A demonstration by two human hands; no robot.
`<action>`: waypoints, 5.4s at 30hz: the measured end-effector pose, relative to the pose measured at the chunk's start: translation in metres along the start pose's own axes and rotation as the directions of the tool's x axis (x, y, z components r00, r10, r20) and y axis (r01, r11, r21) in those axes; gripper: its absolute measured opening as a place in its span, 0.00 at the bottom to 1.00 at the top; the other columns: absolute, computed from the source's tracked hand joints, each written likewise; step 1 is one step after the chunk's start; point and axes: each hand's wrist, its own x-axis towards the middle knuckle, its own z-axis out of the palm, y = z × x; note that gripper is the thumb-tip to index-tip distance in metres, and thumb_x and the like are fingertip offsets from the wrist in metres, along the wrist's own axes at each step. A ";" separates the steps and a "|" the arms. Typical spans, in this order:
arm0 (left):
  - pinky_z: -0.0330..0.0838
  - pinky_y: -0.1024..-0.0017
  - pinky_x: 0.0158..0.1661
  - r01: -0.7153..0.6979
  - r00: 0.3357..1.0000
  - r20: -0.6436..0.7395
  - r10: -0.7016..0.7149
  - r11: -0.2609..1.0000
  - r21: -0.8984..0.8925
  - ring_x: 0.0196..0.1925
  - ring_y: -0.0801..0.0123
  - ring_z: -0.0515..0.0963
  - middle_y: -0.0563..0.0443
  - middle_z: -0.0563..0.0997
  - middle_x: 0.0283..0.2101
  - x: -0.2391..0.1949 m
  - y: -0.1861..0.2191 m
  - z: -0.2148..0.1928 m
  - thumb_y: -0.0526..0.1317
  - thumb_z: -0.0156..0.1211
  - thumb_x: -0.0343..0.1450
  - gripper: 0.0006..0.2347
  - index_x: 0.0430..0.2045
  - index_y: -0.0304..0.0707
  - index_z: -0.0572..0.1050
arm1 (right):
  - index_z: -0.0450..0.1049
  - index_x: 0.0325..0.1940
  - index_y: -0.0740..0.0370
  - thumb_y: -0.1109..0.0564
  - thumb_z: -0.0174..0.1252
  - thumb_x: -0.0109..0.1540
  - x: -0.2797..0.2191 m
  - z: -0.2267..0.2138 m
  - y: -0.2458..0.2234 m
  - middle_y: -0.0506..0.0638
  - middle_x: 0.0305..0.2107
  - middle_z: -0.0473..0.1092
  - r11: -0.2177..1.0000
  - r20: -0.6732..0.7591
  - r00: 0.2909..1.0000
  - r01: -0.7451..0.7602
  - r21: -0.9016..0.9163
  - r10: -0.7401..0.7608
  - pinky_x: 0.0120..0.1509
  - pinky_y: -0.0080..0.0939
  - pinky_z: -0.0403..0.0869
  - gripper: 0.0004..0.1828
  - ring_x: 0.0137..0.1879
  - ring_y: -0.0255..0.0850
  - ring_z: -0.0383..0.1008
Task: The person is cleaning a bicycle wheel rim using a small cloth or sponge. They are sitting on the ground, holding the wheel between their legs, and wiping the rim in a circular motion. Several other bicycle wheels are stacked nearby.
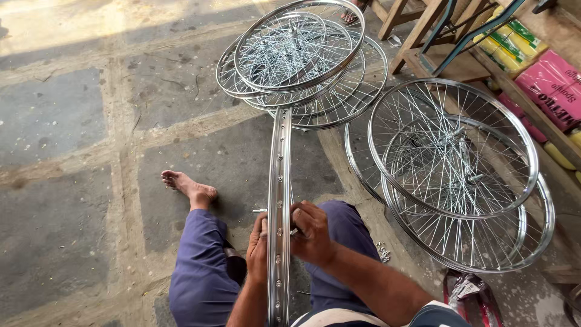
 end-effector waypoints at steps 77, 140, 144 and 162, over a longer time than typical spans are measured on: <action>0.50 0.51 0.79 -0.335 0.921 0.269 0.282 0.219 0.916 0.83 0.39 0.52 0.29 0.56 0.77 -0.054 0.094 0.094 0.33 0.65 0.62 0.44 0.75 0.34 0.46 | 0.76 0.57 0.69 0.72 0.62 0.66 -0.028 -0.015 0.075 0.57 0.52 0.75 0.453 0.413 0.890 -0.454 0.768 0.191 0.61 0.38 0.79 0.15 0.56 0.39 0.78; 0.73 0.77 0.42 0.030 0.999 0.037 -0.034 0.994 0.105 0.40 0.79 0.76 0.54 0.79 0.42 -0.016 -0.003 0.010 0.45 0.47 0.83 0.16 0.59 0.30 0.71 | 0.74 0.36 0.60 0.55 0.77 0.54 -0.026 0.001 0.001 0.52 0.34 0.75 0.990 0.047 0.993 -0.102 -0.095 0.107 0.35 0.40 0.73 0.17 0.34 0.37 0.76; 0.73 0.80 0.44 -0.009 0.988 0.154 -0.004 0.996 0.084 0.43 0.81 0.76 0.55 0.80 0.46 -0.014 -0.002 0.000 0.47 0.48 0.81 0.19 0.64 0.35 0.69 | 0.76 0.52 0.63 0.61 0.71 0.59 -0.008 -0.023 -0.003 0.56 0.47 0.78 0.978 0.270 0.961 -0.102 0.180 0.051 0.47 0.37 0.79 0.18 0.46 0.40 0.82; 0.72 0.66 0.57 -0.097 0.989 -0.090 0.117 0.975 0.198 0.53 0.63 0.79 0.41 0.81 0.48 0.004 0.015 0.023 0.62 0.40 0.82 0.30 0.51 0.26 0.74 | 0.73 0.37 0.64 0.58 0.75 0.54 -0.010 -0.006 -0.005 0.52 0.35 0.72 0.999 0.059 0.998 -0.032 -0.034 0.034 0.44 0.41 0.74 0.17 0.41 0.42 0.77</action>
